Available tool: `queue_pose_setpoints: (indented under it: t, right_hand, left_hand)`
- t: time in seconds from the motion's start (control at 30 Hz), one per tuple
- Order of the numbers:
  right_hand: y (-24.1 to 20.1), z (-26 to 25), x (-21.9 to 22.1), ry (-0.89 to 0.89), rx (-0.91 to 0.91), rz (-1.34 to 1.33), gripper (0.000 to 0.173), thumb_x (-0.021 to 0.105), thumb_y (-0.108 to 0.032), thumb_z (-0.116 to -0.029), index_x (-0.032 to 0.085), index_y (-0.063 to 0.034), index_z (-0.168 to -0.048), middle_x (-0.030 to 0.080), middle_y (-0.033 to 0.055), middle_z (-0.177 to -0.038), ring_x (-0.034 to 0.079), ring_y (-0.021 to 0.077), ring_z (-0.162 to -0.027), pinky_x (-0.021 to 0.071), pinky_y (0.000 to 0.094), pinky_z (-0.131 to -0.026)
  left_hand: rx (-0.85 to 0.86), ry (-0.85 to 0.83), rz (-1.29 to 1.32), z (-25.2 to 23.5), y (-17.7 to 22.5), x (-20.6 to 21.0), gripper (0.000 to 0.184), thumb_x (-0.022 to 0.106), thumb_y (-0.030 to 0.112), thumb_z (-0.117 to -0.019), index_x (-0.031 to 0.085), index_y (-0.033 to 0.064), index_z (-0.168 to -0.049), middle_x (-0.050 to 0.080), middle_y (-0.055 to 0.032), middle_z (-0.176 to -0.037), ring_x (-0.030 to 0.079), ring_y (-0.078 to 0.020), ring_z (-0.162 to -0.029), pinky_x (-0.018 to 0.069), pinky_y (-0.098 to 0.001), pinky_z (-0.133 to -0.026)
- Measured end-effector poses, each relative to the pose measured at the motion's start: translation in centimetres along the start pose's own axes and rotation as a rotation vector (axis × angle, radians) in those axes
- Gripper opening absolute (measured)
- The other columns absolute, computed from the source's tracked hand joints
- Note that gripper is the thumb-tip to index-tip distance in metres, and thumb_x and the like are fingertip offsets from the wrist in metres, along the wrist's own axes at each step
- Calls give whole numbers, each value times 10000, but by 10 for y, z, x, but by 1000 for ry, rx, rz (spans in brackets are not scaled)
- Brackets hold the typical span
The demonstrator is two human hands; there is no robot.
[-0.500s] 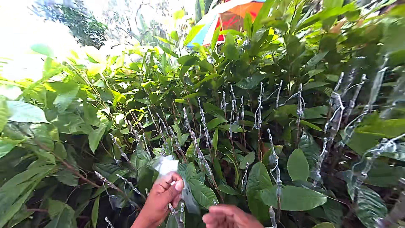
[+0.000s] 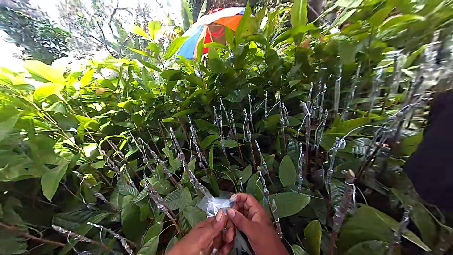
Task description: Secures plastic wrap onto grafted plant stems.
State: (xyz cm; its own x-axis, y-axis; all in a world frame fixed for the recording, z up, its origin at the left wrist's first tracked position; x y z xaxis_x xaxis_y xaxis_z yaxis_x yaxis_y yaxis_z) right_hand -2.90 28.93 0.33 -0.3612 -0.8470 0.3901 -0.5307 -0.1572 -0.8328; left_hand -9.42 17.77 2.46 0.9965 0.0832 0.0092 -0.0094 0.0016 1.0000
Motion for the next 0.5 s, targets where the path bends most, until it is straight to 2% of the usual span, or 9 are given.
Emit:
queue_pose_setpoints:
  t: [0.07,0.13,0.17,0.2,0.3,0.33,0.4,0.43,0.5]
  right_hand:
    - [1,-1,-2,45,-40,-77,117,689,-87,-937,697,-22,-1034,673,13,-889,625,54,-727,546,215,-651]
    - [1,-2,-4,46,-135,-216,70,674,-82,-948,741,-80,-969,671,-18,-949,616,25,-773,541,190,-678]
    - [1,-3,-4,28,-179,-291,73,681,-116,-957,753,-126,-966,676,-35,-973,618,16,-790,542,182,-685]
    - [0,-5,-4,3,-213,-361,72,693,-163,-963,763,-168,-978,686,-45,-994,629,13,-796,552,183,-683]
    - [-8,-8,-11,-34,-217,-553,104,657,-233,-996,754,-218,-1031,720,-9,-1061,654,36,-719,564,190,-615]
    - [-11,-11,-18,-18,-200,-599,111,631,-244,-1012,740,-229,-1026,737,-2,-1071,656,32,-673,555,178,-578]
    - [-17,-18,-37,46,-166,-679,150,546,-210,-1057,689,-207,-1009,762,32,-1061,664,38,-604,545,164,-522]
    - [-19,-22,-47,83,-151,-709,193,491,-182,-1078,669,-183,-1004,766,50,-1037,679,53,-606,553,170,-518]
    - [-22,-27,-62,147,-136,-729,255,418,-145,-1098,653,-135,-1001,765,83,-982,723,101,-666,588,203,-542]
  left_hand:
    - [30,-14,-42,-3,-5,1,478,459,661,-989,667,238,-916,631,100,-843,586,-1,-737,494,-178,-666]
    - [201,22,-16,-3,-7,-2,382,532,580,-1000,705,249,-918,644,110,-834,596,4,-756,494,-180,-689]
    - [311,104,56,-1,-5,-6,336,579,524,-997,728,235,-912,656,94,-830,603,-10,-739,497,-190,-673]
    - [406,209,152,3,-2,-11,316,610,482,-989,751,203,-942,677,56,-859,618,-31,-715,512,-199,-642]
    - [558,431,373,28,10,-32,361,616,421,-992,759,134,-1160,741,-94,-1083,708,-119,-730,586,-243,-605]
    - [593,503,384,41,15,-39,350,613,425,-989,768,152,-1144,751,-80,-1063,720,-119,-733,594,-244,-604]
    - [698,633,345,71,30,-52,284,632,423,-966,792,189,-986,723,10,-852,659,-67,-642,552,-216,-568]
    - [778,652,291,88,41,-57,276,630,411,-970,791,193,-918,699,43,-779,631,-45,-605,536,-206,-553]
    - [881,693,140,119,62,-62,304,589,400,-1005,770,201,-863,682,71,-743,619,-21,-588,529,-189,-540]
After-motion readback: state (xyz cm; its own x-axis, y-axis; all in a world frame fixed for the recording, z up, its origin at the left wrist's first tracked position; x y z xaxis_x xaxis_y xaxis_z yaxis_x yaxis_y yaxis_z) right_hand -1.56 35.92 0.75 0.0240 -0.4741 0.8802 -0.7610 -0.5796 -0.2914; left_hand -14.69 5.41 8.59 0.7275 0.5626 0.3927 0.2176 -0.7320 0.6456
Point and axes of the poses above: each hand's wrist, its own z-axis away from the middle knuckle, its own x-axis out of the palm, y = z × x, the point moved 6 cm from there along -z, towards the middle knuckle
